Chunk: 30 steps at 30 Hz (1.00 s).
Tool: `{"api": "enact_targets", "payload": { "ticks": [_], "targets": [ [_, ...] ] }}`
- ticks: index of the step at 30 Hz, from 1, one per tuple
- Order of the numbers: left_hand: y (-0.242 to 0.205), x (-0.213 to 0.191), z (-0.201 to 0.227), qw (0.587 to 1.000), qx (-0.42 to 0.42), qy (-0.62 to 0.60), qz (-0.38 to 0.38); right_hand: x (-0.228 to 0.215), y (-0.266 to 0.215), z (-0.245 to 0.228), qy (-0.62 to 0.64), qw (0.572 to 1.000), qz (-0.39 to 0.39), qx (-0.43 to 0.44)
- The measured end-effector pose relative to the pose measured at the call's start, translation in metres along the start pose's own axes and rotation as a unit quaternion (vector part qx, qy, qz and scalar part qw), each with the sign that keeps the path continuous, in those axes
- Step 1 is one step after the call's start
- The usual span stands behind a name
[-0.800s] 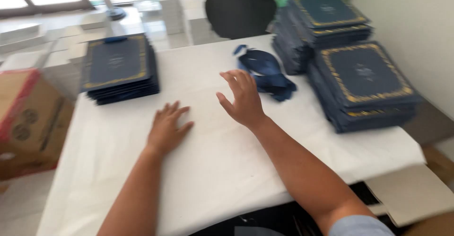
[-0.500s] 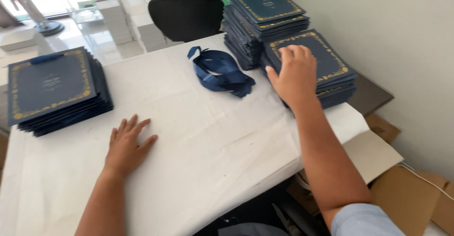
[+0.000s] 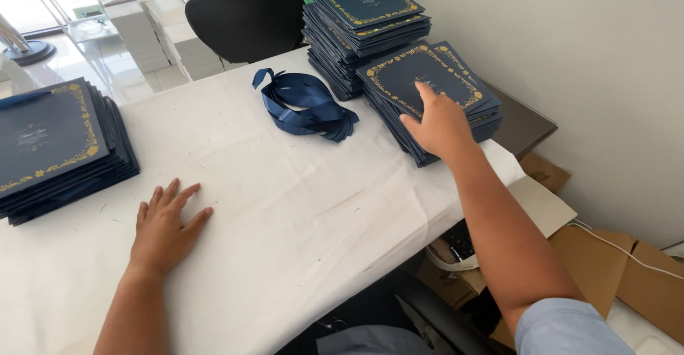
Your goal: Attaching ribbon handles to gift bags by threading them through holes and tying knots.
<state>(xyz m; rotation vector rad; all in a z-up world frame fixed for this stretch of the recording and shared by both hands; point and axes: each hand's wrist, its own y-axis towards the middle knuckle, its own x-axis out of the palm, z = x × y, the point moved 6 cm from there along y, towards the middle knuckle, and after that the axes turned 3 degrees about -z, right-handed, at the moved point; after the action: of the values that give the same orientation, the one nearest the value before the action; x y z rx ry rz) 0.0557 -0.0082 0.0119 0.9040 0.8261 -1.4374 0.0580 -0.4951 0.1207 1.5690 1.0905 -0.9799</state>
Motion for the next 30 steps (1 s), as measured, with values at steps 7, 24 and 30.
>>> {"api": "enact_targets", "payload": {
  "ticks": [7, 24, 30],
  "targets": [
    [-0.002, -0.004, 0.004, 1.000, -0.001, -0.016, 0.006, -0.089, -0.014, 0.011, -0.050, 0.979, 0.162, -0.110],
    [-0.028, -0.041, 0.043, 0.928, 0.102, -0.345, 0.095, -0.059, -0.023, -0.199, 0.396, 0.839, 0.128, -0.350],
    [-0.005, -0.016, 0.007, 0.835, -0.036, -0.541, 0.091, 0.144, 0.053, -0.203, 0.512, 0.796, -0.315, -0.078]
  ]
}}
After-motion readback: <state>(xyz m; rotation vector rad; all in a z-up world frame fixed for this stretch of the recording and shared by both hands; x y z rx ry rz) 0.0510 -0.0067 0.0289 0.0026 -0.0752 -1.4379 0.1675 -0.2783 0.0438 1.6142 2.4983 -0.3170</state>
